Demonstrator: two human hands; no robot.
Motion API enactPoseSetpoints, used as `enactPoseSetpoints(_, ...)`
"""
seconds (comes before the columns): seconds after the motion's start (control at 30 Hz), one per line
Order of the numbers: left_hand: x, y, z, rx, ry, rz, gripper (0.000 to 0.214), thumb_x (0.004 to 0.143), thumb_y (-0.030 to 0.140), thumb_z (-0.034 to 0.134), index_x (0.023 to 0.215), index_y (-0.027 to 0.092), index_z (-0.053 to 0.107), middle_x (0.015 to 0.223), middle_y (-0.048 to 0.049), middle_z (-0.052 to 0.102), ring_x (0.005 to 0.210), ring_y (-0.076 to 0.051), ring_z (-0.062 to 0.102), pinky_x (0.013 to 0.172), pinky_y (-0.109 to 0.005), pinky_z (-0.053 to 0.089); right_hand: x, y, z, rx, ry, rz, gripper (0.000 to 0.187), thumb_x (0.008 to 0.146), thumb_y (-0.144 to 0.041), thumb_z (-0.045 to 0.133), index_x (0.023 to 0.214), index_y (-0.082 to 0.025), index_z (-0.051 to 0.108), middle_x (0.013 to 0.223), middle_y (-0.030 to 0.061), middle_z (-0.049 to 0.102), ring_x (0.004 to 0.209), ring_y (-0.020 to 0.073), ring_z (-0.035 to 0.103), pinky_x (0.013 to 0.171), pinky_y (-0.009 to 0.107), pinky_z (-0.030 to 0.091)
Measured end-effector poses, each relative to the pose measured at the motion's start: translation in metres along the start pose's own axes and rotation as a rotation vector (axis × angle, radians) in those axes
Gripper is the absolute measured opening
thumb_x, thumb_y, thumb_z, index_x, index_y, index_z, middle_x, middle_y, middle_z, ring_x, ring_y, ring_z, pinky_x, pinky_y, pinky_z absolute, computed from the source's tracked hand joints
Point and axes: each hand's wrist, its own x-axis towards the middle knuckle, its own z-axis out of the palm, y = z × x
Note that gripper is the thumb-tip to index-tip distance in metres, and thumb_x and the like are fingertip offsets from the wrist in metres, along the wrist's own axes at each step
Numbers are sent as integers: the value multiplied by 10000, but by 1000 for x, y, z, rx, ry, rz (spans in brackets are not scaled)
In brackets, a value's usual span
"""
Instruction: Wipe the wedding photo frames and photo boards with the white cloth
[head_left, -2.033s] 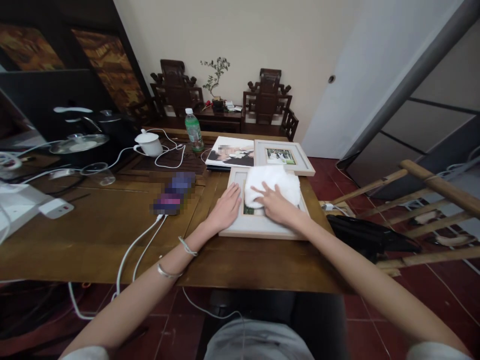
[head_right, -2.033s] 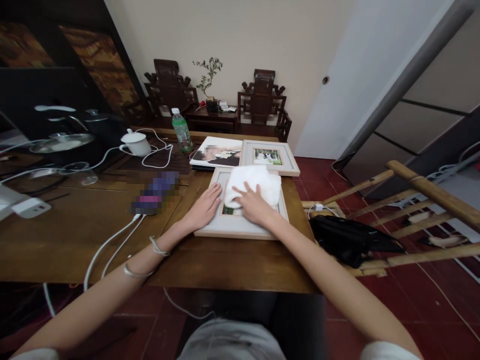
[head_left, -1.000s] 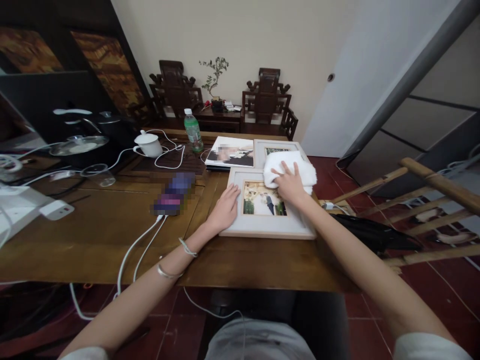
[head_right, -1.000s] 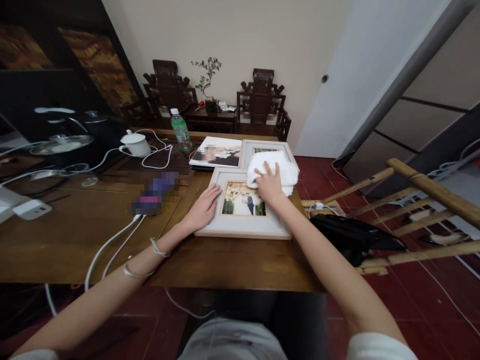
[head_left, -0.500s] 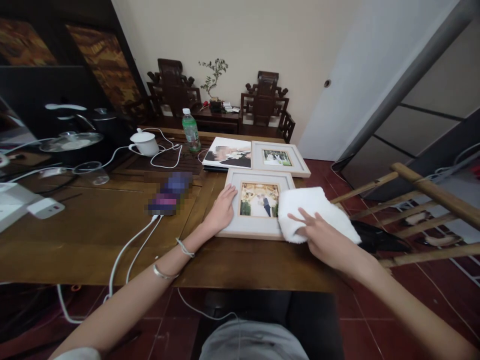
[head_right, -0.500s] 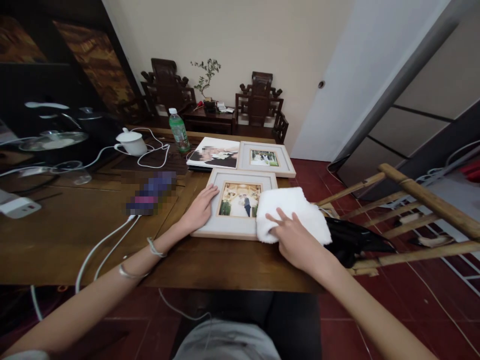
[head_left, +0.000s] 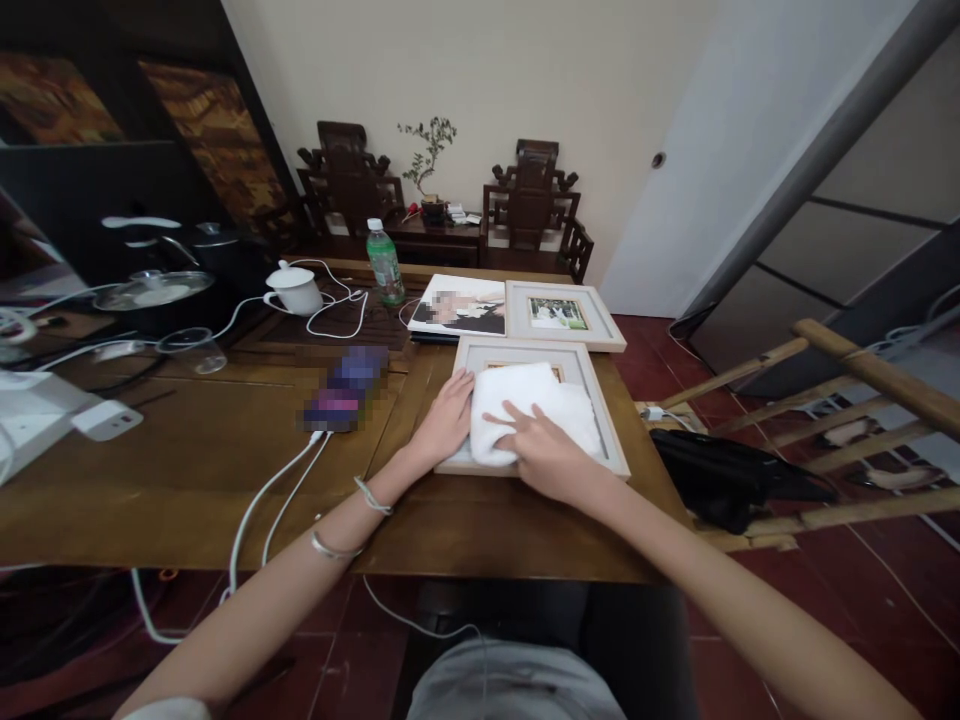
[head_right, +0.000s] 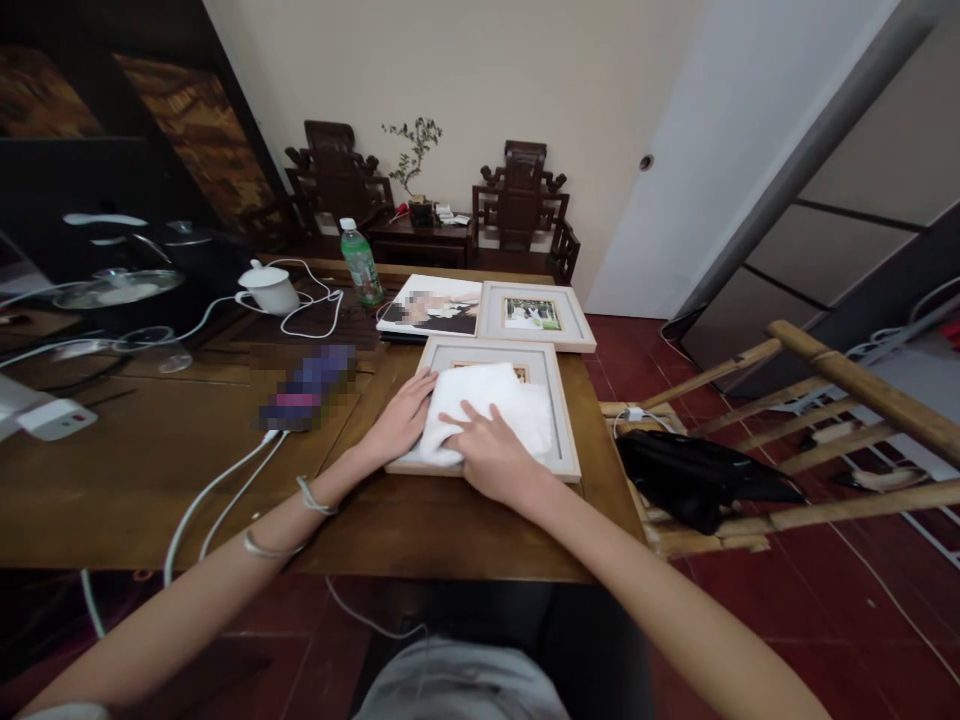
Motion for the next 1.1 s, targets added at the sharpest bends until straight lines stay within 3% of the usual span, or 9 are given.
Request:
enactPoseSetpoints(0.1, 0, 1, 1, 19, 1, -7, 415, 895, 173, 316, 1226, 52, 535, 1354, -172, 490, 1347, -255, 330, 1123, -470, 283, -2, 29, -8, -69, 59, 140, 644, 653, 92, 362, 1194, -181, 579, 1514, 71, 259, 1389, 330, 192, 1047, 617, 278)
enactPoseSetpoints(0.2, 0, 1, 2, 18, 0, -18, 407, 898, 188, 330, 1225, 66, 539, 1355, -169, 490, 1348, -259, 328, 1111, -487, 297, -1, 60, -28, -183, 267, 300, 645, 692, 108, 309, 1233, -157, 539, 1555, 67, 86, 1407, 334, 78, 1076, 598, 251)
enactPoseSetpoints(0.3, -1, 0, 2, 12, 2, -23, 399, 909, 209, 328, 1229, 95, 539, 1360, -155, 488, 1352, -253, 320, 1100, -504, 308, 8, 85, -41, -297, 400, 327, 588, 739, 87, 315, 1183, -193, 578, 1559, 12, 58, 1408, 346, -6, 1089, 634, 174)
enactPoseSetpoints(0.43, -1, -1, 2, 32, 0, -11, 400, 914, 220, 333, 1228, 85, 539, 1352, -158, 496, 1346, -255, 331, 1110, -494, 296, 20, 100, -26, -357, 246, 258, 593, 734, 92, 355, 1167, -232, 599, 1542, -3, 177, 1404, 372, 47, 1053, 694, 158)
enactPoseSetpoints(0.53, 0, -1, 1, 39, -5, -10, 405, 913, 215, 335, 1230, 64, 537, 1350, -165, 496, 1346, -250, 334, 1119, -467, 291, 19, 90, -7, -343, 90, 229, 614, 710, 101, 352, 1181, -205, 600, 1519, 27, 258, 1381, 393, 161, 1027, 686, 222)
enactPoseSetpoints(0.63, -1, 1, 1, 42, -14, -26, 414, 916, 216, 331, 1239, 48, 527, 1362, -169, 483, 1352, -244, 322, 1117, -450, 296, 4, 67, -2, -323, 32, 229, 593, 714, 76, 352, 1183, -183, 606, 1512, 41, 273, 1353, 417, 222, 1002, 686, 251)
enactPoseSetpoints(0.83, -1, 4, 1, 60, -13, -39, 408, 923, 225, 327, 1248, 70, 518, 1376, -160, 470, 1357, -242, 310, 1105, -479, 303, -45, 7, -28, -108, -183, 143, 630, 665, 48, 384, 1207, -198, 592, 1496, 41, 308, 1311, 385, 338, 979, 593, 370)
enactPoseSetpoints(0.97, -1, 3, 2, 64, -14, -23, 411, 929, 233, 320, 1246, 64, 519, 1373, -163, 473, 1358, -234, 309, 1113, -451, 296, -59, -15, -31, 8, -192, 75, 656, 645, 42, 375, 1207, -221, 587, 1503, 7, 291, 1350, 369, 279, 1021, 589, 339)
enactPoseSetpoints(1.1, 0, 1, 1, 56, -19, -14, 412, 928, 238, 321, 1240, 60, 523, 1365, -169, 480, 1355, -246, 315, 1114, -469, 288, -44, 4, -14, 38, -91, 78, 700, 630, 53, 365, 1249, -220, 545, 1514, 8, 267, 1387, 349, 185, 1053, 612, 273)
